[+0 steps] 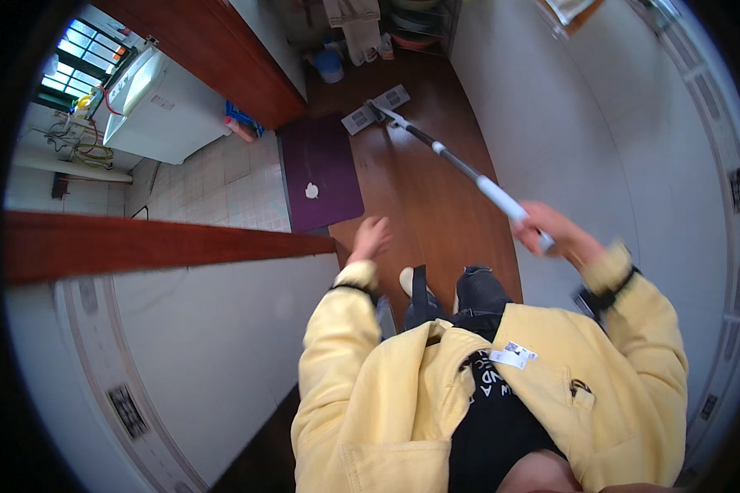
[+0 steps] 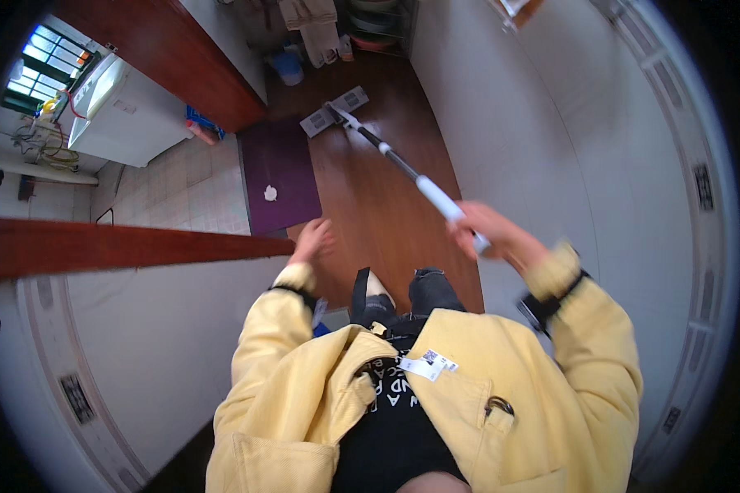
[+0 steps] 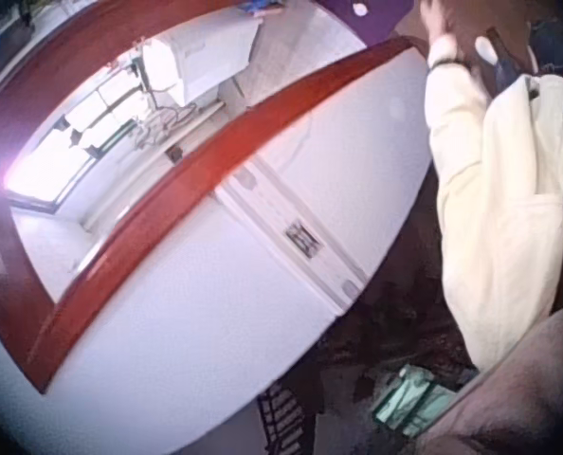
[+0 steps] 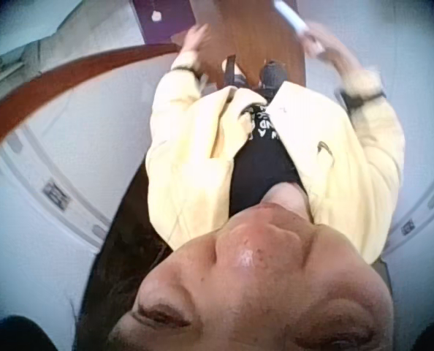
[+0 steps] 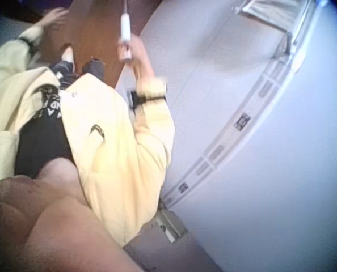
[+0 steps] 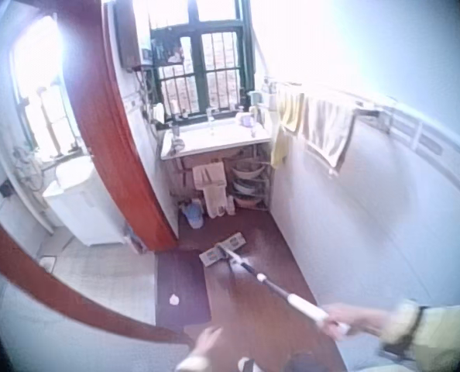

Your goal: The person mops the floor with a flat mop, moving through a garage area with a red three-wheeled vehicle, then onto an outdoor patio with a clothes rack, and finally into an indoor room and bathroom. The person uses a long-handled mop to clean the floor surfaces continuously.

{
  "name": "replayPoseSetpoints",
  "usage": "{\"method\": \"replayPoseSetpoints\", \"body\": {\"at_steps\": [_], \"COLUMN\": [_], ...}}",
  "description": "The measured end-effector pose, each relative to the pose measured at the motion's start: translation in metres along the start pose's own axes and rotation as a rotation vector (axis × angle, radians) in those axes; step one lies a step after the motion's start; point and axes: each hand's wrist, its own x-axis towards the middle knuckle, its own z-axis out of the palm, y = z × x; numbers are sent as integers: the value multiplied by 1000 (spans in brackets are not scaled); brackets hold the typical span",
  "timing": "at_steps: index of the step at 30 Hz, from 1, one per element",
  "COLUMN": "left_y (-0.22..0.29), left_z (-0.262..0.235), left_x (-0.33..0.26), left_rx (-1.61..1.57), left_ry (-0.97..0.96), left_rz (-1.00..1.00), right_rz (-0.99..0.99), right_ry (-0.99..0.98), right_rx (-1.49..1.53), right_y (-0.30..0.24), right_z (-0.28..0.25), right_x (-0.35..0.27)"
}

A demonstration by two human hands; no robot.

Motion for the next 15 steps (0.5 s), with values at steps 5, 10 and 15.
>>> {"method": "replayPoseSetpoints", "body": {"at_steps": [5, 10, 15], "left_y": [117, 152, 187], "left_z": [160, 117, -2], "left_x": [106, 170, 163], "left_rx": [-480, -1172, -1434], "left_ry": [-167, 234, 347], "left_rz": [-242, -320, -123], "right_rz": [198, 191, 453], "right_ry": [111, 82, -164], "right_rx": [-25, -124, -27], "right_y": [-90, -116, -204], "right_z": [27, 6, -51], "right_x": [-121, -96, 2]}}
